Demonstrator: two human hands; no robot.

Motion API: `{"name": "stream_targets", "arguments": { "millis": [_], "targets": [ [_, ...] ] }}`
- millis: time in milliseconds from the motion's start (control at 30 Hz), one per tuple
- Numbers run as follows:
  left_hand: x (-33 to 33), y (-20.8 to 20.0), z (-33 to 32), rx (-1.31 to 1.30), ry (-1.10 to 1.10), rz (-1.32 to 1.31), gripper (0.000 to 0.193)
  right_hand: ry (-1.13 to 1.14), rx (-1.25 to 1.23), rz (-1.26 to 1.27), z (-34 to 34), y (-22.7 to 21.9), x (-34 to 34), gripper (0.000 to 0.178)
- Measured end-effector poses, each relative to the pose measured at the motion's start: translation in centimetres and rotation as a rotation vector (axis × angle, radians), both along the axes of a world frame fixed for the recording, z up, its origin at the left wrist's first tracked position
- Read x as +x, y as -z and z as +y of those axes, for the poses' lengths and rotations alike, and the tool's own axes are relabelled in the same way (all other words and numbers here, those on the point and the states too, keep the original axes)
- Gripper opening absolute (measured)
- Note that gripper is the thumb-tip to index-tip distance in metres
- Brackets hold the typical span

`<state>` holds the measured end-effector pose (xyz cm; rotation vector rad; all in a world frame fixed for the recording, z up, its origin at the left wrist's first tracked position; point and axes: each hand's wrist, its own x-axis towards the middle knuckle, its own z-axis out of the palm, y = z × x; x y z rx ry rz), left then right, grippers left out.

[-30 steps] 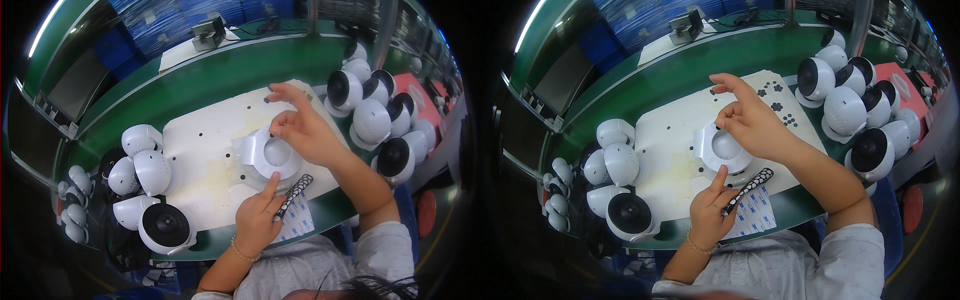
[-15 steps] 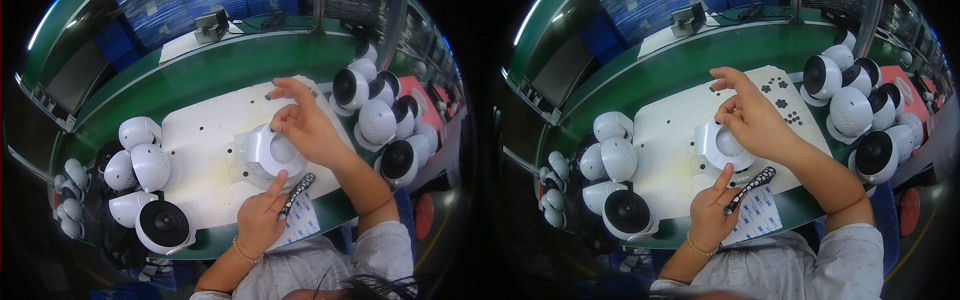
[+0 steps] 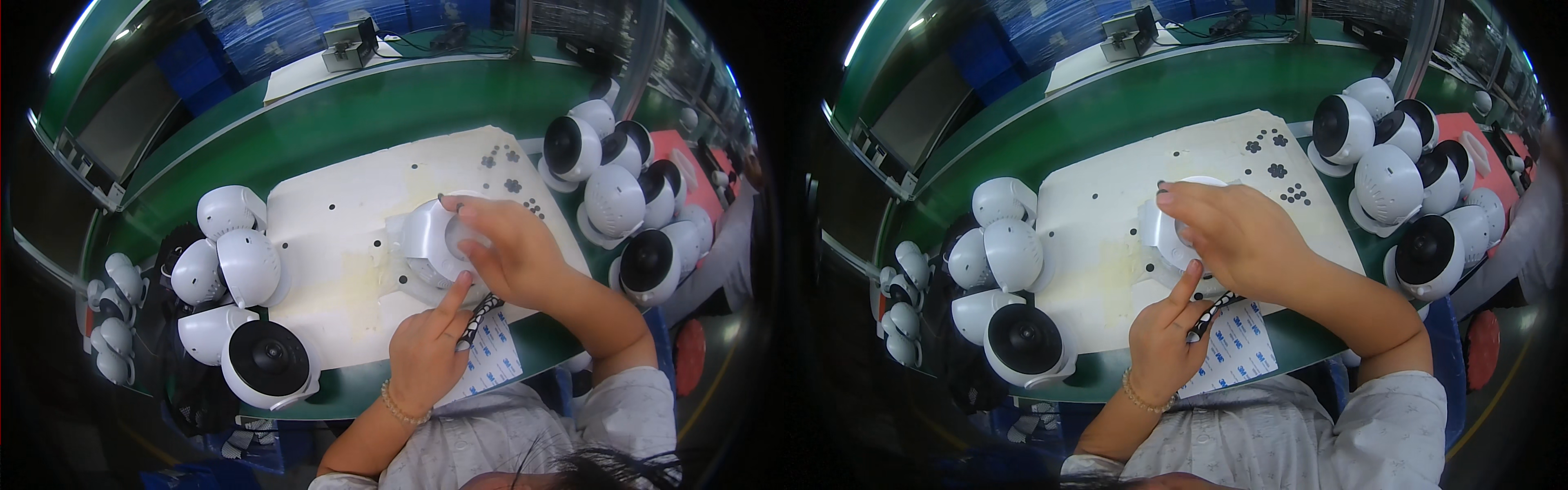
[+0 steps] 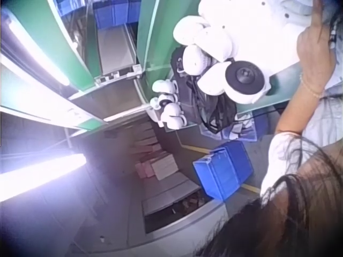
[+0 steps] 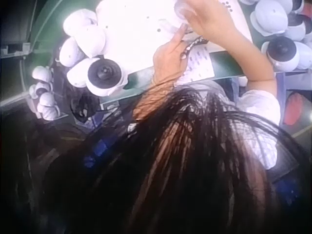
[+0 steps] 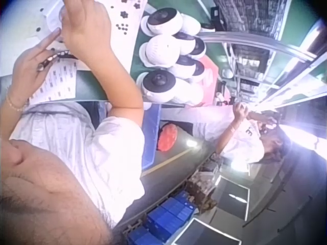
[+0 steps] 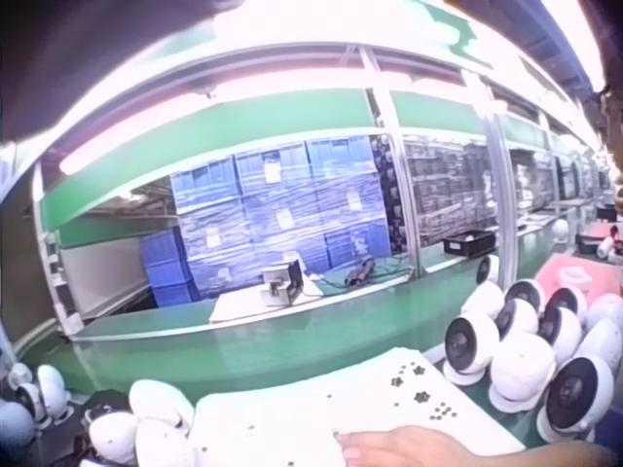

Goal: Manually assemble camera components on a production line.

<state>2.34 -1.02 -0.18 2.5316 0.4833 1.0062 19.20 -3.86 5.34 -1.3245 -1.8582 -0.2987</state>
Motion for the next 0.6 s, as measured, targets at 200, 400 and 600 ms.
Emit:
{"name": "stream_targets", "arguments": {
  "millis": [200, 400, 600],
  "targets": [
    [0.0, 0.1, 0.0, -0.011, -0.002, 0.021, 0.019, -0.101, -0.148, 0.302, -0.7, 1.1, -0.5, 0.040],
    [-0.1, 0.2, 0.1, -0.001, 0.002, 0.021, 0.024, -0.130, -0.255, 0.319, -0.5, 0.8, -0.8, 0.033],
    [-0.1, 0.2, 0.1, -0.001, 0.002, 0.017, 0.023, -0.108, -0.279, 0.306, -0.5, 0.4, -0.8, 0.032]
  ]
}}
